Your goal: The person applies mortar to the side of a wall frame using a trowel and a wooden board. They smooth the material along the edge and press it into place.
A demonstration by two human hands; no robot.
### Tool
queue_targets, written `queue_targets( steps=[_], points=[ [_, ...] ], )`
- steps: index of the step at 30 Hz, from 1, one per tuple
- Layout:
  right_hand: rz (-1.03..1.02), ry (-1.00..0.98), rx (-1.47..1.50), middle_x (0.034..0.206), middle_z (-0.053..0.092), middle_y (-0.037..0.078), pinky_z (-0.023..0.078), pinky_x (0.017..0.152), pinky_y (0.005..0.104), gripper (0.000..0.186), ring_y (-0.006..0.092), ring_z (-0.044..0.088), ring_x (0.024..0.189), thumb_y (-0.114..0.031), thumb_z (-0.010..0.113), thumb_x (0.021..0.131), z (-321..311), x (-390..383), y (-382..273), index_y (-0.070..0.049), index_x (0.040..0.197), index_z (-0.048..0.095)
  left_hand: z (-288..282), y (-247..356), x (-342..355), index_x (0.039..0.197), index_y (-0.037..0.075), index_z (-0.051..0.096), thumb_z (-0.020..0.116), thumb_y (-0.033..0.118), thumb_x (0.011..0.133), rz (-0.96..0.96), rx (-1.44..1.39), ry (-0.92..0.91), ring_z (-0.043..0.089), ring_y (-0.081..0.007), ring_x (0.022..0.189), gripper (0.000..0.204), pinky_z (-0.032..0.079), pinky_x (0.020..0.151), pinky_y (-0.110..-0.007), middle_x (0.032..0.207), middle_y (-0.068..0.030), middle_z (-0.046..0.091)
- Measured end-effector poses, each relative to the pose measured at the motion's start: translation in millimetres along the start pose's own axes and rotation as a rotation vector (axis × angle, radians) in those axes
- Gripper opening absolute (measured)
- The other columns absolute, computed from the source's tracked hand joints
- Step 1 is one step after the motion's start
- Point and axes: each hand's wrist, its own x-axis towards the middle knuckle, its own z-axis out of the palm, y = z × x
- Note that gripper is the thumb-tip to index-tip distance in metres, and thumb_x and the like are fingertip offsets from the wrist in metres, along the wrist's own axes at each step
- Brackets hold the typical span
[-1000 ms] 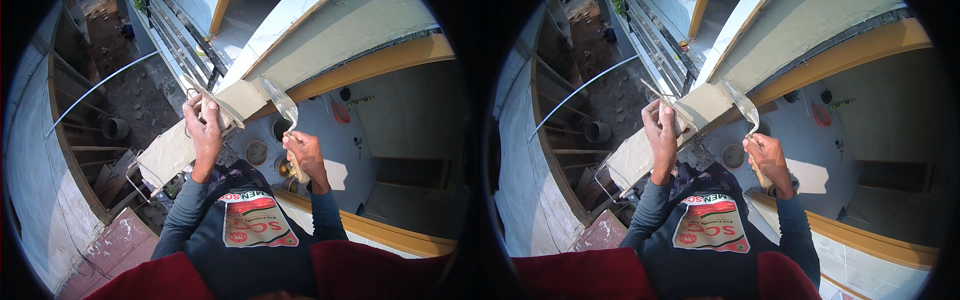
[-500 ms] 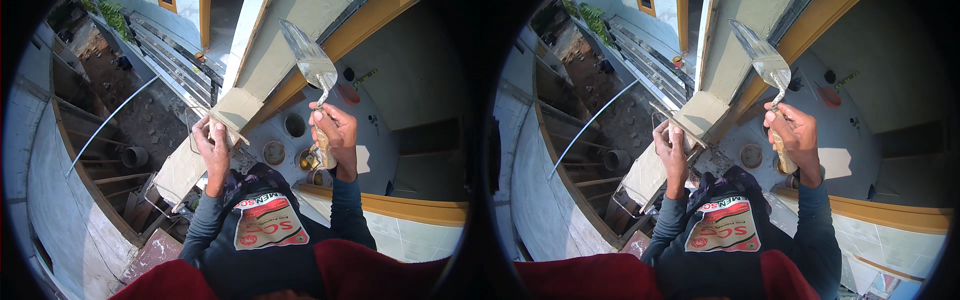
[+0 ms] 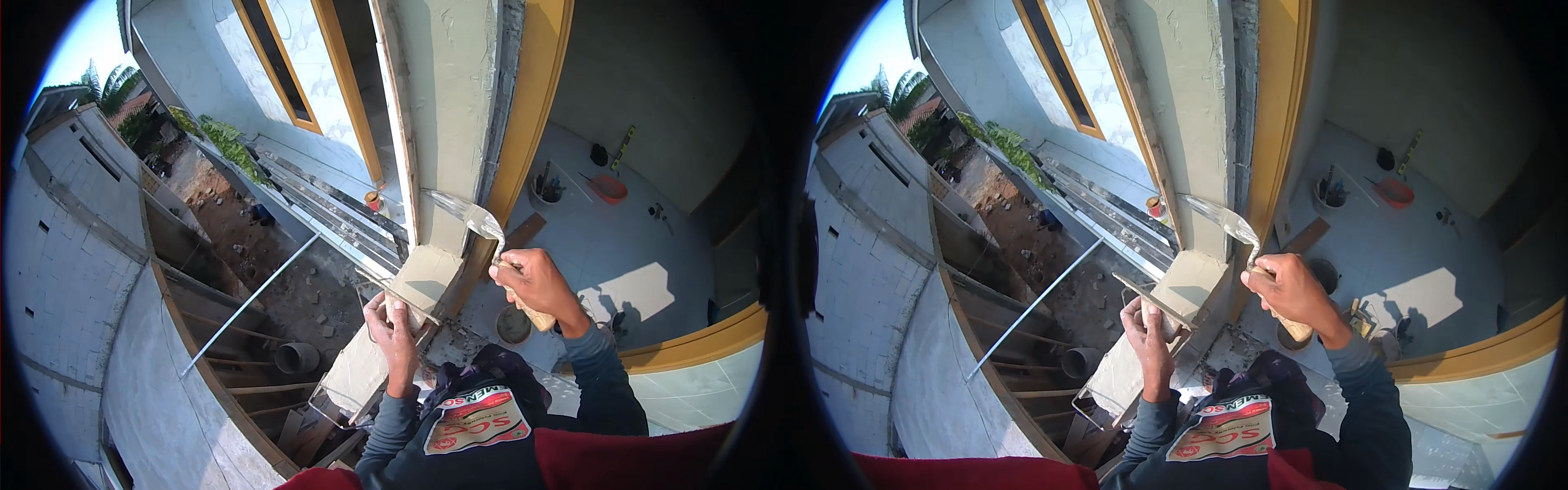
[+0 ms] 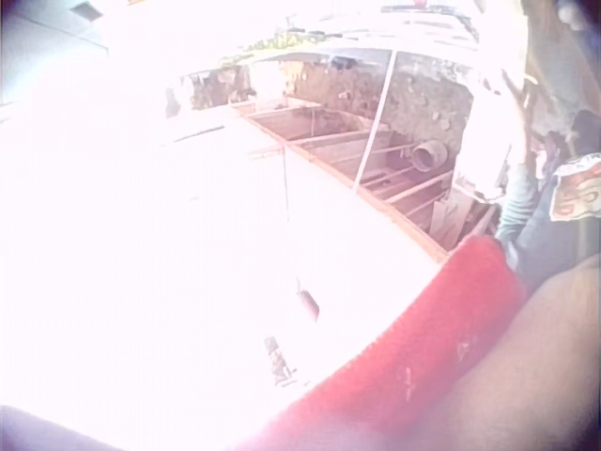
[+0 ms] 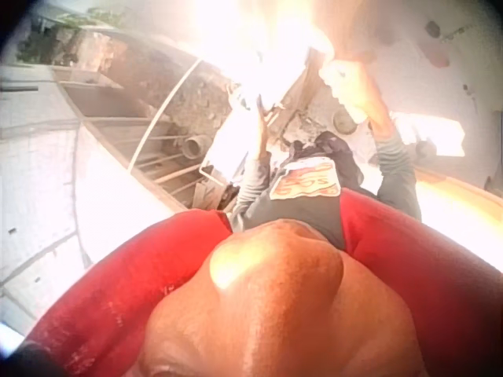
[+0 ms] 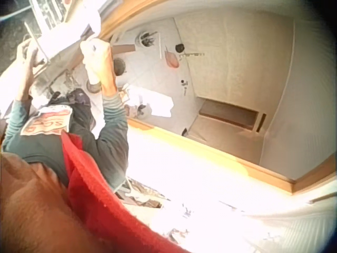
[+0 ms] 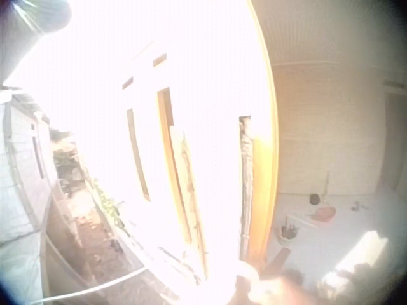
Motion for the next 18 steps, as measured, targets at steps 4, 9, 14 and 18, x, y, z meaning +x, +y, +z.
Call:
queue_targets(
  steps=[4,9,14,18],
  points=[
    [-0.121,0.108,0.176,0.058,0.055,0.002,0.043,0.047,0.0236,0.025,0.0069,0.055,0.051,-0.020,0.063,0.092,-12,-8,-36,0.002,0.080,0.060,-4,-10,4,0.125,0.000,0.042,0.057,0.020,0.097,0.131,0.152,-0.034,0.057,-0.0200,0.102,0.038,0.048,0.090,-0.032,0.114,-0.0176,0.057],
    [-0.412,0.263,0.494,0.075,0.061,0.005,0.046,0.047,0.0233,0.030,0.0075,0.056,0.056,-0.018,0.060,0.095,4,3,-56,0.009,0.109,0.061,-3,-13,3,0.125,0.000,0.042,0.058,0.022,0.096,0.104,0.109,-0.044,0.059,-0.0189,0.098,0.040,0.049,0.087,-0.032,0.110,-0.0167,0.057],
    [-0.527,0.207,0.621,0.079,0.062,0.006,0.047,0.047,0.0239,0.033,0.0083,0.057,0.057,-0.021,0.060,0.096,3,29,-102,0.009,0.110,0.060,-1,1,5,0.125,-0.002,0.043,0.058,0.022,0.097,0.157,0.137,-0.058,0.056,-0.0187,0.101,0.040,0.046,0.088,-0.032,0.112,-0.0166,0.056],
    [-0.441,0.101,0.659,0.079,0.062,0.006,0.047,0.046,0.0239,0.034,0.0086,0.057,0.056,-0.024,0.060,0.096,7,38,-91,0.008,0.107,0.062,-2,1,4,0.125,-0.004,0.043,0.058,0.020,0.097,0.191,0.133,-0.046,0.056,-0.0180,0.101,0.040,0.046,0.089,-0.032,0.111,-0.0162,0.057]
  ],
)
